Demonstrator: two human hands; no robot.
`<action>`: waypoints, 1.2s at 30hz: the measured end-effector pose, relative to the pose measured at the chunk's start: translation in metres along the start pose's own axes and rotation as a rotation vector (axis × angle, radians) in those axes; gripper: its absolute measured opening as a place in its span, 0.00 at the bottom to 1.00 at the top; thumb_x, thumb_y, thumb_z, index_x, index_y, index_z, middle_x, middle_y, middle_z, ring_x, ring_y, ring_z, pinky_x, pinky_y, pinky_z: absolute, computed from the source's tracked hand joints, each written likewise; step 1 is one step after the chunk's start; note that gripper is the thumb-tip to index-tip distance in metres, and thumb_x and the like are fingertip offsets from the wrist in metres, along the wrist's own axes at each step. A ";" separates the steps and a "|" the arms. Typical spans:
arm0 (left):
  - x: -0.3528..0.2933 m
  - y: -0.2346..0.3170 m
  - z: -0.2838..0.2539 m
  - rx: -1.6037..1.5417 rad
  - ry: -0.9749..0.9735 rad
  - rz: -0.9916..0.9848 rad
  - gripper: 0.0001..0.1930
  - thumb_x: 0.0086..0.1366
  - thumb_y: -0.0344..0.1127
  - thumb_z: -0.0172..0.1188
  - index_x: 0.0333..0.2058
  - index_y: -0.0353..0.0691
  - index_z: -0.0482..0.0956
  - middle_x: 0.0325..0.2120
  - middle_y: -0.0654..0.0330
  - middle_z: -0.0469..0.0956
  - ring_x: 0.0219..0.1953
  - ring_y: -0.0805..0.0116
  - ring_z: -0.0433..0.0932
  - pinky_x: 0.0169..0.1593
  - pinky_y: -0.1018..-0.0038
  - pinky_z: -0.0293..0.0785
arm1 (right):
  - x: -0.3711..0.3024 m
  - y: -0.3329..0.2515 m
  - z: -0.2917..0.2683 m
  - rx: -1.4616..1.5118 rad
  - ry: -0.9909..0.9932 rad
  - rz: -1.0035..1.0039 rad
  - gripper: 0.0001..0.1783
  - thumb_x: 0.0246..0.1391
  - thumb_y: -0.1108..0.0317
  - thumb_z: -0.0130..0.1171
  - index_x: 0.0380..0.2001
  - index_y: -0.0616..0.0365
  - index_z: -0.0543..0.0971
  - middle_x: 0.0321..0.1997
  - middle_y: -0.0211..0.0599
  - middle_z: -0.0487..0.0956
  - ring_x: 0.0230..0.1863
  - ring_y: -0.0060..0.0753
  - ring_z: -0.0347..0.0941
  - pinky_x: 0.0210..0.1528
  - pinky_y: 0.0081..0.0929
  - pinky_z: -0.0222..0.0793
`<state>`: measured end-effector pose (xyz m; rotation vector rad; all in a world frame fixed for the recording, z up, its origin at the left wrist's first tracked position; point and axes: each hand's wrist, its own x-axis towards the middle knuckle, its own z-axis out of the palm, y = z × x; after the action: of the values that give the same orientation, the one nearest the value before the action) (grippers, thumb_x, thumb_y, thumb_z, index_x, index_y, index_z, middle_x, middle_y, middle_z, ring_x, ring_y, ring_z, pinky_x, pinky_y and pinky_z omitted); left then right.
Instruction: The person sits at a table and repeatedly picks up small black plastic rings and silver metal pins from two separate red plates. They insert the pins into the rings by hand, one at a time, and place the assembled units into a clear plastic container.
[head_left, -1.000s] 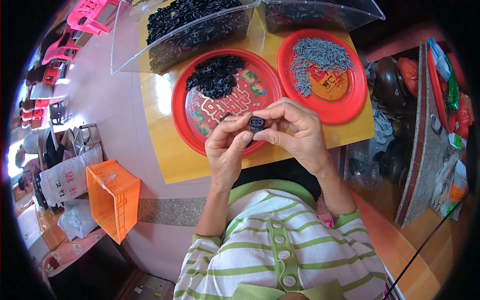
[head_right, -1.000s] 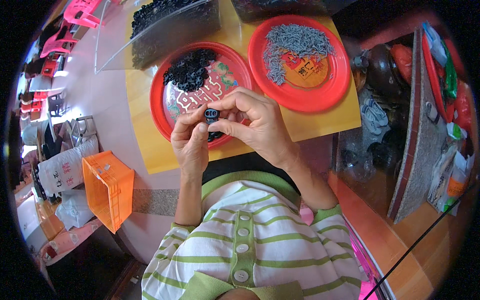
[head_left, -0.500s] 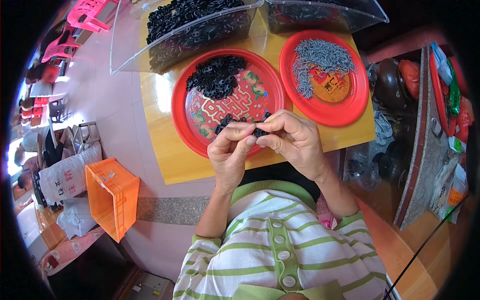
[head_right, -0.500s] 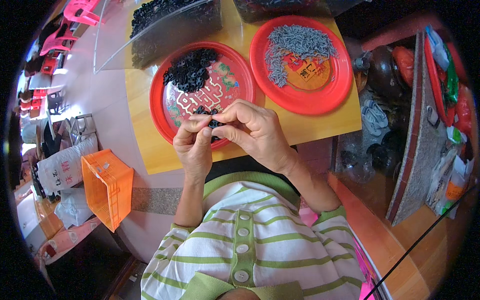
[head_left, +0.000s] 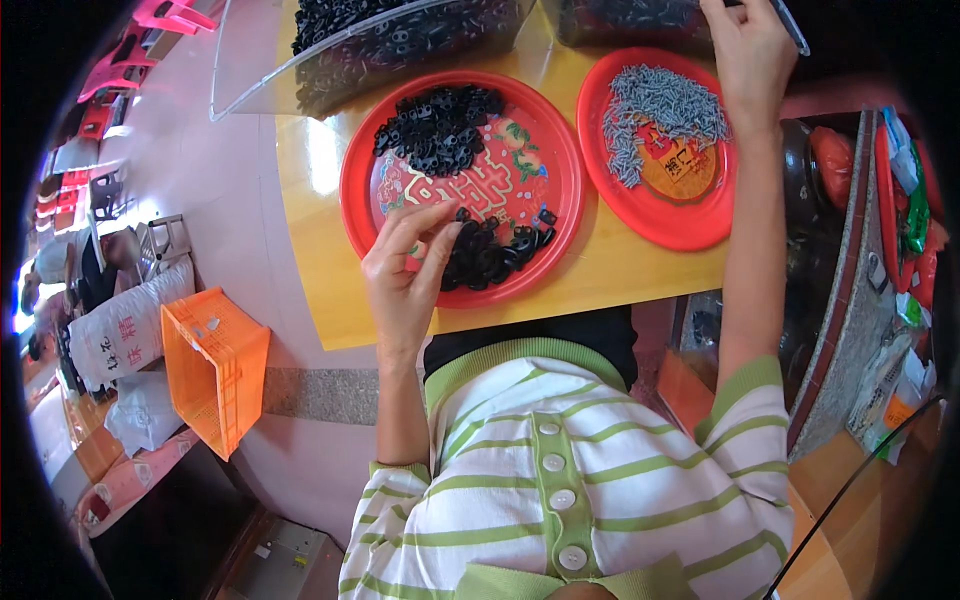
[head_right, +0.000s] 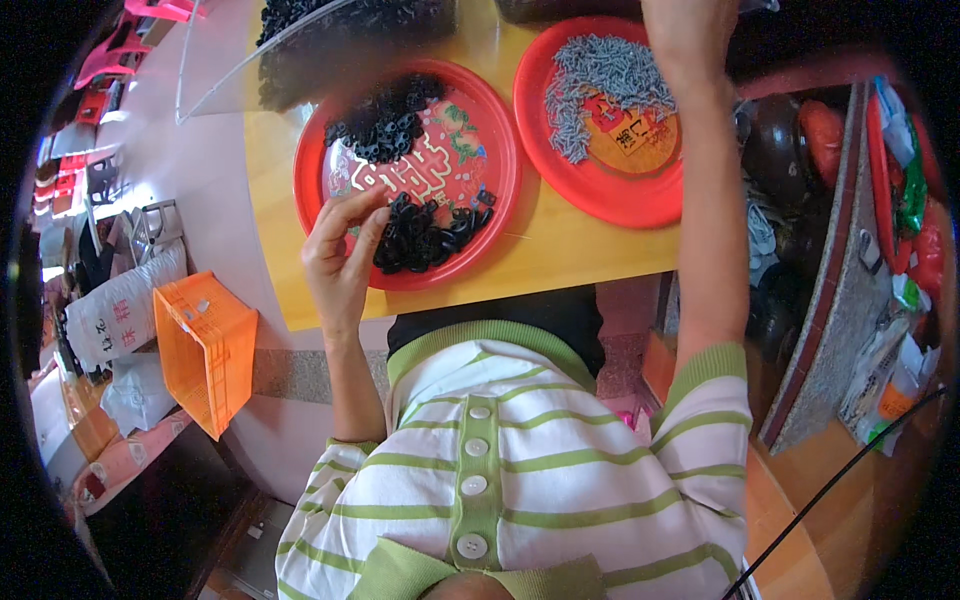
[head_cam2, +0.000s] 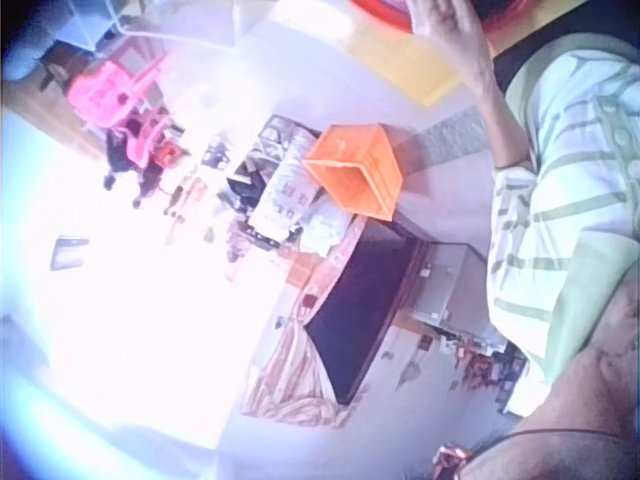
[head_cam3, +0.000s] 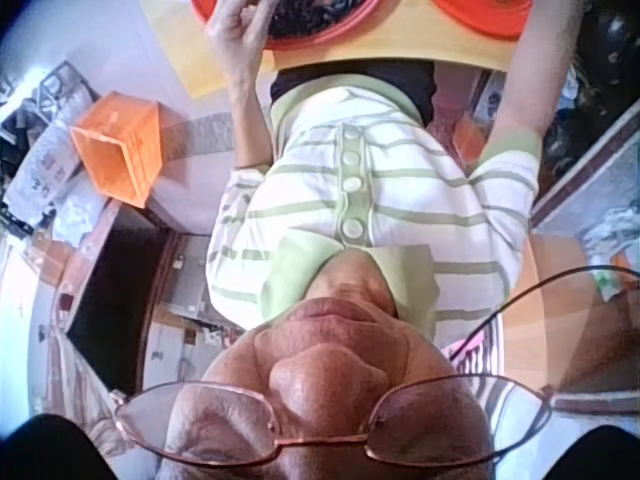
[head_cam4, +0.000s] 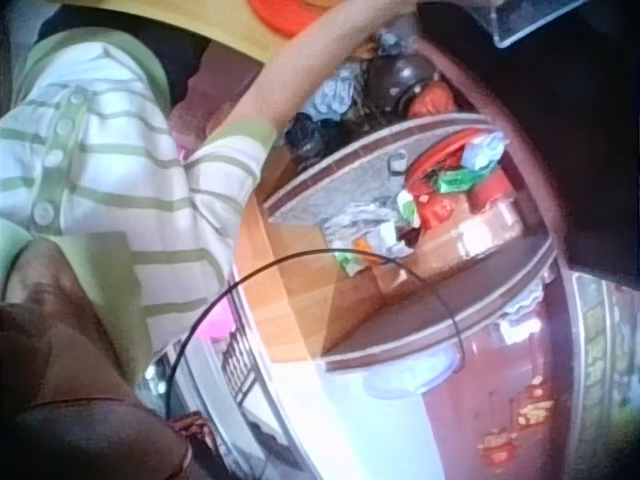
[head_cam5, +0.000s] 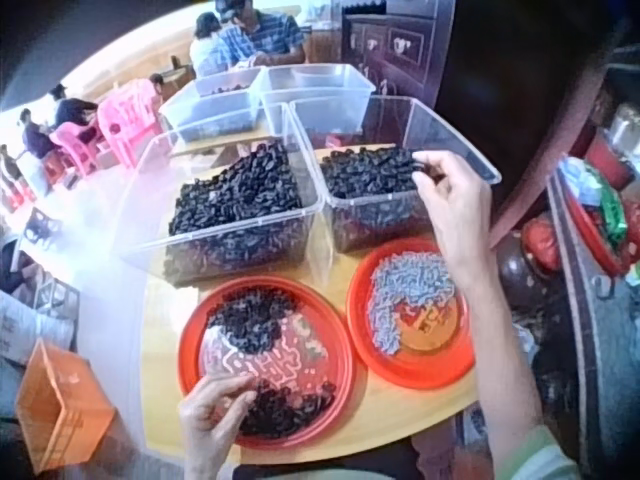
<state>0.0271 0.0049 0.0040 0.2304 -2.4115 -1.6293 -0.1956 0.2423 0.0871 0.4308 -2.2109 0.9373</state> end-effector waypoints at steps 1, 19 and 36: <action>0.000 0.001 -0.001 0.100 -0.049 0.024 0.11 0.54 0.23 0.61 0.38 0.35 0.79 0.33 0.58 0.77 0.33 0.72 0.76 0.38 0.78 0.71 | 0.003 0.016 0.004 -0.078 -0.026 -0.090 0.10 0.48 0.75 0.57 0.36 0.64 0.77 0.28 0.33 0.76 0.23 0.18 0.65 0.29 0.17 0.64; -0.015 0.016 0.003 0.538 -0.244 -0.040 0.37 0.42 0.32 0.70 0.53 0.36 0.66 0.45 0.50 0.65 0.47 0.50 0.65 0.52 0.63 0.64 | -0.134 -0.045 -0.034 0.247 -0.781 0.117 0.13 0.44 0.64 0.63 0.31 0.59 0.76 0.31 0.36 0.75 0.30 0.34 0.73 0.31 0.30 0.68; -0.010 0.007 0.029 0.359 -0.186 0.069 0.30 0.43 0.30 0.70 0.49 0.39 0.72 0.39 0.56 0.69 0.37 0.64 0.72 0.38 0.72 0.72 | -0.166 -0.084 -0.011 0.011 -0.907 0.029 0.12 0.42 0.68 0.63 0.30 0.59 0.73 0.34 0.39 0.72 0.39 0.42 0.72 0.36 0.36 0.69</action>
<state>0.0292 0.0365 -0.0007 0.0526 -2.8095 -1.2272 -0.0282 0.1984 0.0174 0.9771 -3.0128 0.8586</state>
